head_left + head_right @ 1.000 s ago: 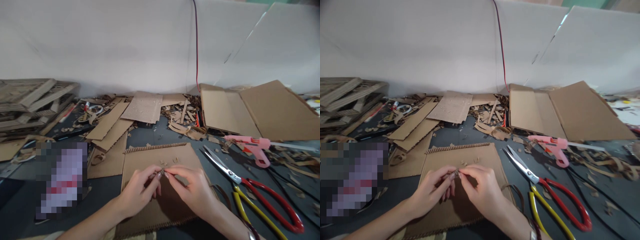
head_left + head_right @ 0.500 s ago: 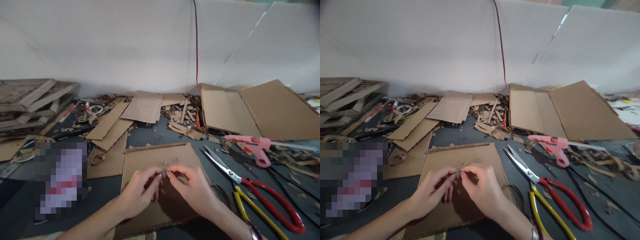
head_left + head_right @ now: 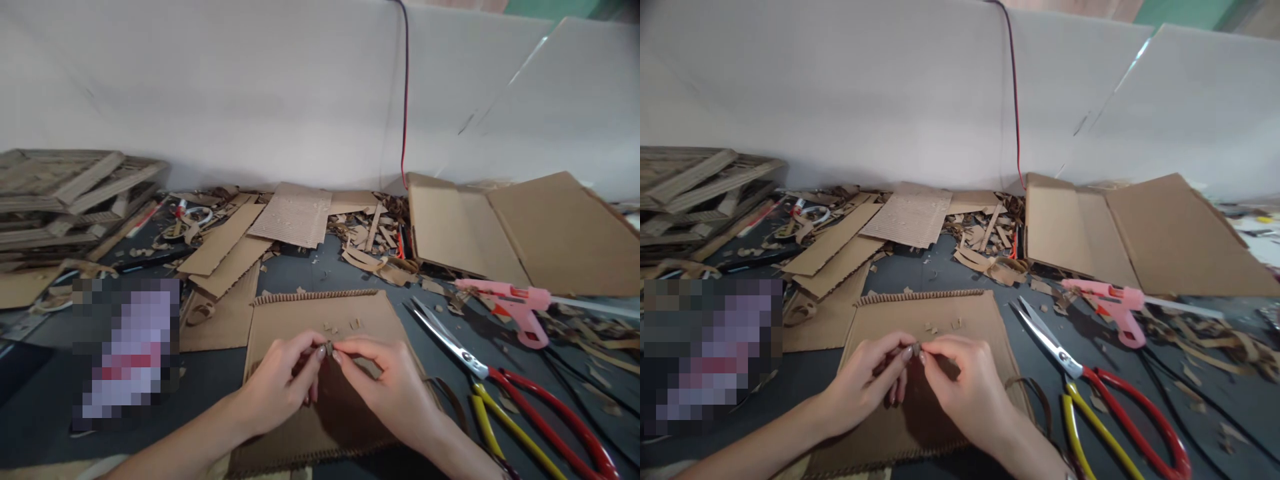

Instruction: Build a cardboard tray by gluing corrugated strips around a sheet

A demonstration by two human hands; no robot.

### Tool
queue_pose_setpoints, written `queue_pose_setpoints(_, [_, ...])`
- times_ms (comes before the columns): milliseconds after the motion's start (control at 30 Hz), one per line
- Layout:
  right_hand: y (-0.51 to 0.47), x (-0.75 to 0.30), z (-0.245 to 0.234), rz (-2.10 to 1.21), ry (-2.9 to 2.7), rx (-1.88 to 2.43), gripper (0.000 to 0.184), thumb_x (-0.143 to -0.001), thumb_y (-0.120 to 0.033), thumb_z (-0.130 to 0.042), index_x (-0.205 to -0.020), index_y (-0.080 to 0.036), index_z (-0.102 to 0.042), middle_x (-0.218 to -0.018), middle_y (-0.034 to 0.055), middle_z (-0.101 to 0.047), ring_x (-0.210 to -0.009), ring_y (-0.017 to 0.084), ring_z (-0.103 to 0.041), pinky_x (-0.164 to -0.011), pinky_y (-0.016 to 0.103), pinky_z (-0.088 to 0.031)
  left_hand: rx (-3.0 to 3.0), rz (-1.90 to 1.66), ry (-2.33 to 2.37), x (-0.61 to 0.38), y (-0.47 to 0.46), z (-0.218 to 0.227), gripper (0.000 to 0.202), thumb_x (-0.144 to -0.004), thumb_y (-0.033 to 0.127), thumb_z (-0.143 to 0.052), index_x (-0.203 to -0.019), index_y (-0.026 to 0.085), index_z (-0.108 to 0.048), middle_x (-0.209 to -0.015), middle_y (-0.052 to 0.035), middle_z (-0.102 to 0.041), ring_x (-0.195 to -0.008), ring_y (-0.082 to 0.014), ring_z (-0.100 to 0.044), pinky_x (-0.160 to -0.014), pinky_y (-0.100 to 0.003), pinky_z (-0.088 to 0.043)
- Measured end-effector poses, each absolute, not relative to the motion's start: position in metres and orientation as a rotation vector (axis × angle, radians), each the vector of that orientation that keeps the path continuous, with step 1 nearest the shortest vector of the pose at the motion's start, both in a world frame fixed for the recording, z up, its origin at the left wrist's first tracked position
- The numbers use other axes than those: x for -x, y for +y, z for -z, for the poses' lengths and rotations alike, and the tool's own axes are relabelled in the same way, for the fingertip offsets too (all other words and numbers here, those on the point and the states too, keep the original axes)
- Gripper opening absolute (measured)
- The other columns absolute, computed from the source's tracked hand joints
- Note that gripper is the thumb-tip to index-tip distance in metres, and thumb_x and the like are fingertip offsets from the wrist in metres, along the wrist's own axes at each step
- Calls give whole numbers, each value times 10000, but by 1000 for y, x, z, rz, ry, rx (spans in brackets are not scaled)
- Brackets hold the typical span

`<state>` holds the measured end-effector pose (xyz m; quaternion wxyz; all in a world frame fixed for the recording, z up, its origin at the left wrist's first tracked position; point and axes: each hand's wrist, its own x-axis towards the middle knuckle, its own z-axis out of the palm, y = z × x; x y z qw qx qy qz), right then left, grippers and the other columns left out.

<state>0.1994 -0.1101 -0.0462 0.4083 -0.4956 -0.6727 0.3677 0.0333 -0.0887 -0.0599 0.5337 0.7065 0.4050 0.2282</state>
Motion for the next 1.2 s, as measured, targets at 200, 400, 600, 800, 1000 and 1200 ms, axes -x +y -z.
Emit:
queue_pose_setpoints(200, [-111,-199,47,-940,-1694,1253,214,-785,-157,-498,-824,-190,-705,-782,46,-706,-694,154,-643,-629,239,-506,-1783,-544,965,-33,-89,56,248,-899,291,-309,-894,164,-522,-476,45,-510,-411,-89,-499,-442,-176,-403])
queue_pose_setpoints(400, [-111,-199,49,-958,-1689,1306,206,-799,-177,-496,-815,-185,-701,-764,45,-699,-679,152,-631,-626,233,-495,-1875,-523,974,-33,-89,53,243,-890,276,-321,-881,162,-535,-485,40,-507,-429,-94,-503,-468,-184,-409])
queue_pose_setpoints(600, [-110,-199,50,-924,-1700,1304,196,-785,-171,-505,-805,-195,-698,-752,37,-698,-692,158,-642,-623,230,-503,-1881,-542,962,-32,-90,52,237,-887,247,-325,-893,169,-549,-493,41,-507,-442,-91,-504,-476,-177,-411])
queue_pose_setpoints(800, [-111,-199,50,-906,-1723,1319,220,-795,-163,-477,-822,-196,-693,-721,26,-688,-640,143,-631,-580,216,-494,-1834,-531,951,-33,-90,54,238,-890,258,-324,-865,166,-542,-483,46,-496,-423,-83,-499,-458,-164,-406])
queue_pose_setpoints(1000, [-114,-199,55,-920,-1663,1300,175,-788,-195,-527,-839,-190,-695,-779,47,-696,-700,159,-643,-637,234,-517,-1806,-578,940,-33,-90,53,235,-883,273,-348,-838,157,-547,-494,39,-503,-423,-81,-503,-447,-157,-412])
queue_pose_setpoints(1200, [-112,-202,54,-963,-1685,1271,173,-803,-199,-528,-837,-202,-697,-793,46,-697,-729,164,-644,-676,253,-515,-1800,-589,937,-32,-91,56,247,-888,281,-336,-832,157,-543,-593,2,-581,-423,-72,-514,-426,-155,-406])
